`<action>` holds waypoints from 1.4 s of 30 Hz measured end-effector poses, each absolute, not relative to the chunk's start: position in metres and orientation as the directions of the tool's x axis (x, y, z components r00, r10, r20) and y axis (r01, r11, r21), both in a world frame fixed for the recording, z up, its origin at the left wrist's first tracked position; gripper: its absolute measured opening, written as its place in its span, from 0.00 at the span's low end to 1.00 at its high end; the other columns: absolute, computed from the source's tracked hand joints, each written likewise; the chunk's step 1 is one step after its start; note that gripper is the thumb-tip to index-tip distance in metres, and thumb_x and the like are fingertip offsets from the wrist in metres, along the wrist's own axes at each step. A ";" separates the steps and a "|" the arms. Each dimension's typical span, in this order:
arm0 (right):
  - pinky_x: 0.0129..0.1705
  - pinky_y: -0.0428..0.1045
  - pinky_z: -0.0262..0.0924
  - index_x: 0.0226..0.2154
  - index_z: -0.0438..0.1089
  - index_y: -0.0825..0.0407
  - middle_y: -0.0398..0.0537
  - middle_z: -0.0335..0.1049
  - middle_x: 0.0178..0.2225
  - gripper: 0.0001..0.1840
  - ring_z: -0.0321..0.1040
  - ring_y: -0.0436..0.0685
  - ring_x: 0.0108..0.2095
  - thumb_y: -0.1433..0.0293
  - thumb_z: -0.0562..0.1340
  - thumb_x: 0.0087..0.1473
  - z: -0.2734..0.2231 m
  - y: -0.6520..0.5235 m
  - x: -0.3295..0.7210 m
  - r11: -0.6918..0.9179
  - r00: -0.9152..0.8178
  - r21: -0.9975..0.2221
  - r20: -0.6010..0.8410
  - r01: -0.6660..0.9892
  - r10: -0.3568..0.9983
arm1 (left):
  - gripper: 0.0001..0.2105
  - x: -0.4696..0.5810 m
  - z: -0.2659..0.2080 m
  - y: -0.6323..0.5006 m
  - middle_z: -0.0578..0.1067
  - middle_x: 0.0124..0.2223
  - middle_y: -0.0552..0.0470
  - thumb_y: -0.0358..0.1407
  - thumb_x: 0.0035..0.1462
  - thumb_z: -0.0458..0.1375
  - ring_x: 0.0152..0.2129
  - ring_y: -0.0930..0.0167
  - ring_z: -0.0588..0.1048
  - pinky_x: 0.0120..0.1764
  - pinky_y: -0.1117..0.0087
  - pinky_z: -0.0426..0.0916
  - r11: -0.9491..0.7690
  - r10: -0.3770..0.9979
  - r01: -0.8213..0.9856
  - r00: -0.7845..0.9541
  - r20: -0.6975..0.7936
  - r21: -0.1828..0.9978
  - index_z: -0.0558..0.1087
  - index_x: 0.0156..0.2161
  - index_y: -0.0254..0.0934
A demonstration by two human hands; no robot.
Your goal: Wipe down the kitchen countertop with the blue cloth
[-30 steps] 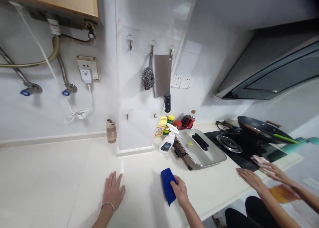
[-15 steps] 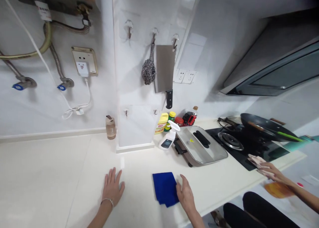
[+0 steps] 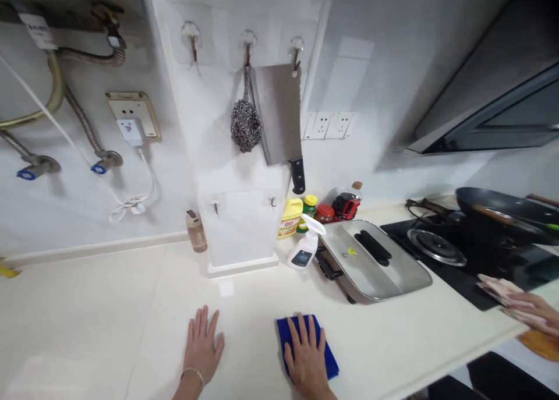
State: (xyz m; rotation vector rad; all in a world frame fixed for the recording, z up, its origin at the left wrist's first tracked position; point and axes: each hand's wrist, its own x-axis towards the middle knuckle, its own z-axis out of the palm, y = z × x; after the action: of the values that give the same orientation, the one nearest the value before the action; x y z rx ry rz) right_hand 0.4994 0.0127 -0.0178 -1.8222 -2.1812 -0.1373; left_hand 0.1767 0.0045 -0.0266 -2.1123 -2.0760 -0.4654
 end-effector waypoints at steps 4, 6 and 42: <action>0.63 0.77 0.32 0.64 0.52 0.48 0.55 0.43 0.69 0.31 0.30 0.75 0.69 0.63 0.49 0.59 -0.012 0.048 0.486 0.101 -0.066 -0.123 0.258 0.987 0.964 | 0.29 0.177 -0.024 0.003 0.50 0.70 0.43 0.42 0.61 0.49 0.67 0.57 0.47 0.65 0.48 0.47 -0.044 0.946 0.996 0.017 0.324 0.076 0.54 0.67 0.41; 0.63 0.78 0.29 0.63 0.54 0.50 0.58 0.44 0.68 0.31 0.32 0.77 0.68 0.63 0.49 0.59 -0.007 0.071 0.473 0.047 -0.024 -0.097 0.227 0.994 0.973 | 0.30 0.177 -0.022 0.003 0.49 0.71 0.43 0.41 0.61 0.50 0.67 0.57 0.47 0.65 0.49 0.48 -0.050 0.940 0.998 0.031 0.341 0.048 0.52 0.67 0.41; 0.64 0.76 0.37 0.66 0.41 0.40 0.51 0.36 0.69 0.35 0.34 0.75 0.68 0.48 0.47 0.61 0.009 0.057 0.345 0.433 -0.417 -0.219 0.117 0.874 0.901 | 0.29 0.171 -0.040 0.004 0.56 0.69 0.43 0.43 0.62 0.49 0.66 0.59 0.53 0.61 0.51 0.57 -0.025 0.882 1.000 0.029 0.470 -0.016 0.52 0.67 0.41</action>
State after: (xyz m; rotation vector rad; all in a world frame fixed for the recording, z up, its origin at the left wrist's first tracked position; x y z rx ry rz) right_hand 0.3446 0.0566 0.0094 -1.5552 -2.4695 0.1819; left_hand 0.1714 0.0045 -0.0398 -1.9720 -1.9161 -0.4766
